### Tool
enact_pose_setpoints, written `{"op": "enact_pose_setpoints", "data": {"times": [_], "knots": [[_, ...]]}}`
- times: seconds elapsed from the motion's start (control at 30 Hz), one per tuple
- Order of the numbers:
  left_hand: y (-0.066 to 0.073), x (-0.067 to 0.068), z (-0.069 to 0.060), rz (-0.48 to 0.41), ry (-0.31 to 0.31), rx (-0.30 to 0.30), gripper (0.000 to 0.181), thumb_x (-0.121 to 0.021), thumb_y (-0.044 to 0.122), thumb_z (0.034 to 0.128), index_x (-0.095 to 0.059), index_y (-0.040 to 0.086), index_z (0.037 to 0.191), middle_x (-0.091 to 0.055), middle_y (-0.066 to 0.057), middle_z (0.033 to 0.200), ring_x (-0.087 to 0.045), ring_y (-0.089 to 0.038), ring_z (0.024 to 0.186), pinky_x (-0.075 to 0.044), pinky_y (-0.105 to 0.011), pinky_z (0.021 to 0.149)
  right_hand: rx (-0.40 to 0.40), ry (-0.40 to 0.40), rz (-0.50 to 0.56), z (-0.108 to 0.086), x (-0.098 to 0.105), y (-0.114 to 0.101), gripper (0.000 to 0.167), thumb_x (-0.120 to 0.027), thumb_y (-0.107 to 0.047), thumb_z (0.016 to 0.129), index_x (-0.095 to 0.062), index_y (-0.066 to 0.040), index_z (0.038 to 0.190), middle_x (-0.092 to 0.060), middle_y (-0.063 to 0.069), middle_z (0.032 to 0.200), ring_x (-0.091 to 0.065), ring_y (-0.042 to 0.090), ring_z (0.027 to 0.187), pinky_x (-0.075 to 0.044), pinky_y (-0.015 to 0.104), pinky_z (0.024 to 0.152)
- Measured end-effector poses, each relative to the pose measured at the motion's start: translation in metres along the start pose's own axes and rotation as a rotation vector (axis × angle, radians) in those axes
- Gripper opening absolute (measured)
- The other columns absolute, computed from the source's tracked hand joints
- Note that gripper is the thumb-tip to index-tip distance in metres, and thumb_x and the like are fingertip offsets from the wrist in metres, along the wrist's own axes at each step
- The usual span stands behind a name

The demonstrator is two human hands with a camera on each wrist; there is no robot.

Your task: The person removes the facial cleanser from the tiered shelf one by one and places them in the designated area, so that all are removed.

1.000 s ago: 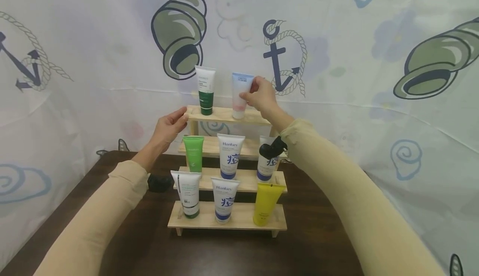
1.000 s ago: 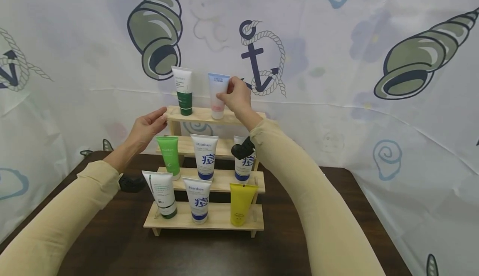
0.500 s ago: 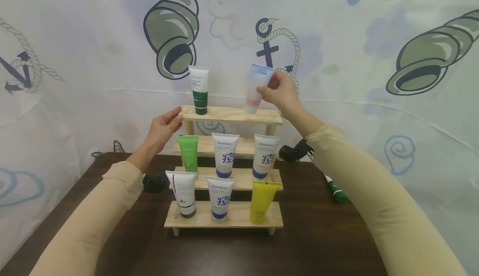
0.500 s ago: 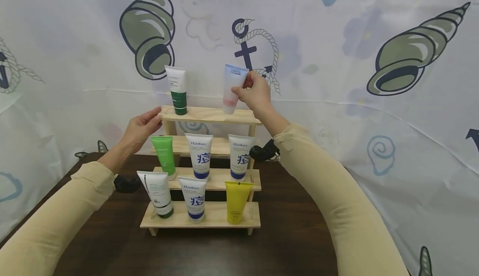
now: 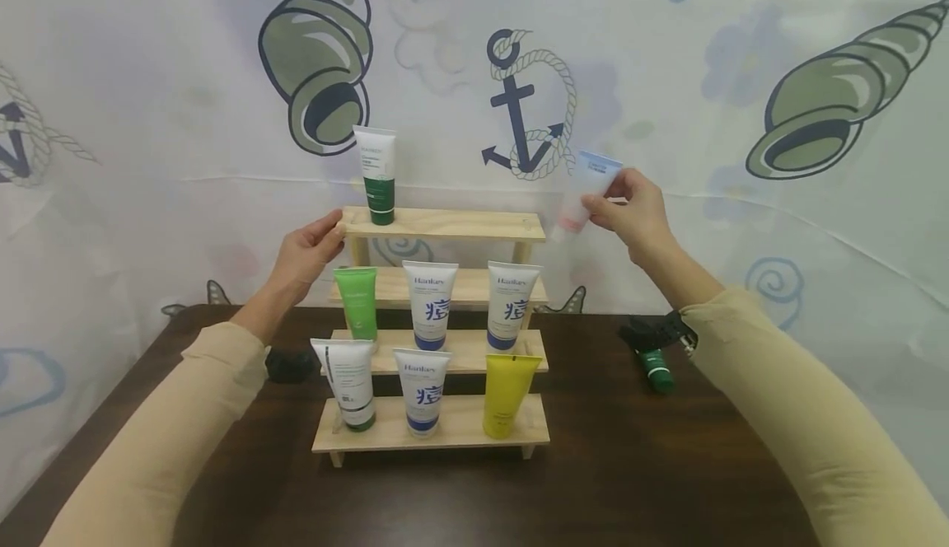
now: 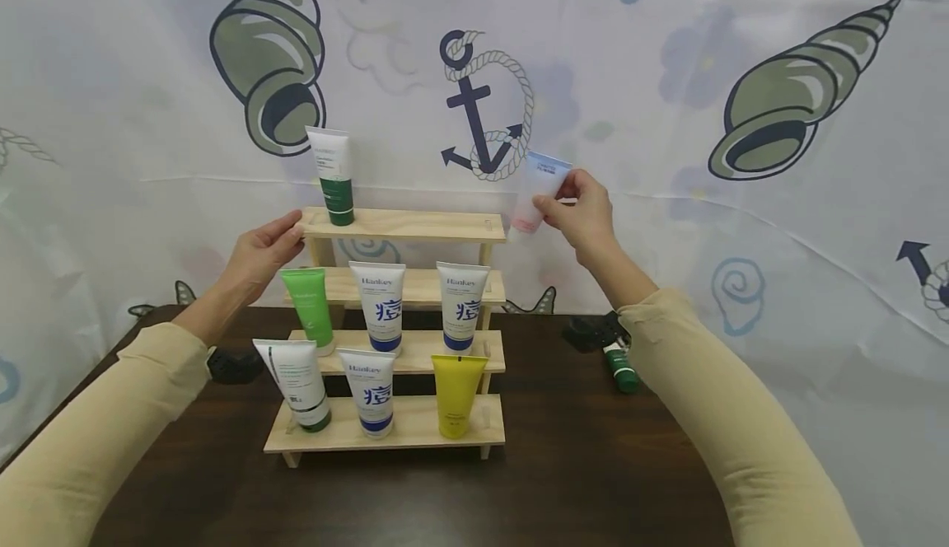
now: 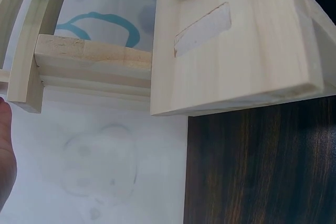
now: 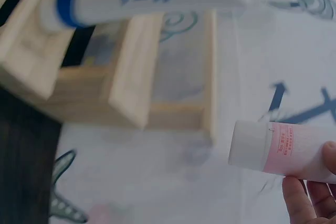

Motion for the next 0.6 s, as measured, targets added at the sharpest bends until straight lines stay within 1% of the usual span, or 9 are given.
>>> {"op": "enact_pose_setpoints", "data": {"times": [0.07, 0.17, 0.27, 0.4, 0.5, 0.6], "knots": [[0.001, 0.0, 0.0, 0.0, -0.003, -0.005, 0.062, -0.049, 0.031, 0.0972, -0.025, 0.004, 0.147, -0.023, -0.012, 0.154, -0.031, -0.026, 0.138, -0.036, -0.025, 0.106, -0.024, 0.009, -0.018, -0.005, 0.011, 0.013, 0.04, -0.064, -0.012, 0.09, -0.046, 0.003, 0.123, -0.051, 0.004, 0.101, -0.057, 0.016, 0.098, -0.056, 0.029, 0.086], [0.001, 0.0, 0.0, -0.025, -0.005, -0.01, 0.062, -0.051, 0.029, 0.0967, -0.026, 0.003, 0.147, -0.023, -0.013, 0.153, -0.03, -0.027, 0.138, -0.036, -0.024, 0.106, -0.056, 0.01, -0.033, -0.011, 0.025, 0.036, 0.042, -0.063, -0.013, 0.091, -0.044, 0.006, 0.123, -0.05, 0.003, 0.102, -0.056, 0.012, 0.096, -0.056, 0.028, 0.086], [0.0, 0.001, 0.0, -0.047, -0.003, 0.0, 0.063, -0.053, 0.029, 0.0959, -0.026, 0.003, 0.147, -0.022, -0.013, 0.153, -0.029, -0.026, 0.138, -0.036, -0.023, 0.106, -0.088, -0.002, -0.065, -0.017, 0.035, 0.063, 0.045, -0.062, -0.014, 0.092, -0.042, 0.008, 0.125, -0.049, 0.007, 0.107, -0.054, 0.014, 0.098, -0.055, 0.028, 0.087], [0.0, 0.003, 0.0, -0.008, 0.002, 0.01, 0.063, -0.051, 0.031, 0.0965, -0.024, 0.005, 0.148, -0.021, -0.011, 0.154, -0.029, -0.026, 0.138, -0.036, -0.024, 0.106, -0.114, -0.031, -0.105, -0.025, 0.043, 0.101, 0.042, -0.061, -0.011, 0.092, -0.041, 0.011, 0.123, -0.049, 0.016, 0.112, -0.053, 0.02, 0.099, -0.056, 0.029, 0.084], [0.0, 0.002, 0.0, 0.005, 0.0, 0.018, 0.062, -0.049, 0.03, 0.0972, -0.024, 0.006, 0.148, -0.021, -0.01, 0.154, -0.029, -0.025, 0.138, -0.035, -0.025, 0.107, -0.117, -0.057, -0.143, -0.031, 0.047, 0.127, 0.038, -0.061, -0.008, 0.091, -0.043, 0.014, 0.117, -0.051, 0.021, 0.108, -0.055, 0.017, 0.091, -0.058, 0.025, 0.078], [0.0, 0.001, 0.002, -0.024, -0.008, 0.028, 0.061, -0.05, 0.028, 0.0972, -0.023, 0.006, 0.148, -0.02, -0.01, 0.154, -0.028, -0.025, 0.139, -0.034, -0.026, 0.108, -0.138, -0.097, -0.182, -0.038, 0.048, 0.15, 0.035, -0.06, -0.006, 0.09, -0.045, 0.016, 0.114, -0.053, 0.024, 0.105, -0.057, 0.014, 0.084, -0.06, 0.026, 0.074]]}}
Point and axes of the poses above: each hand's wrist, its own z-axis towards the middle knuckle, its own x-axis out of the back of the hand, y = z × x, the point moved 4 cm from there along z, towards the middle knuckle
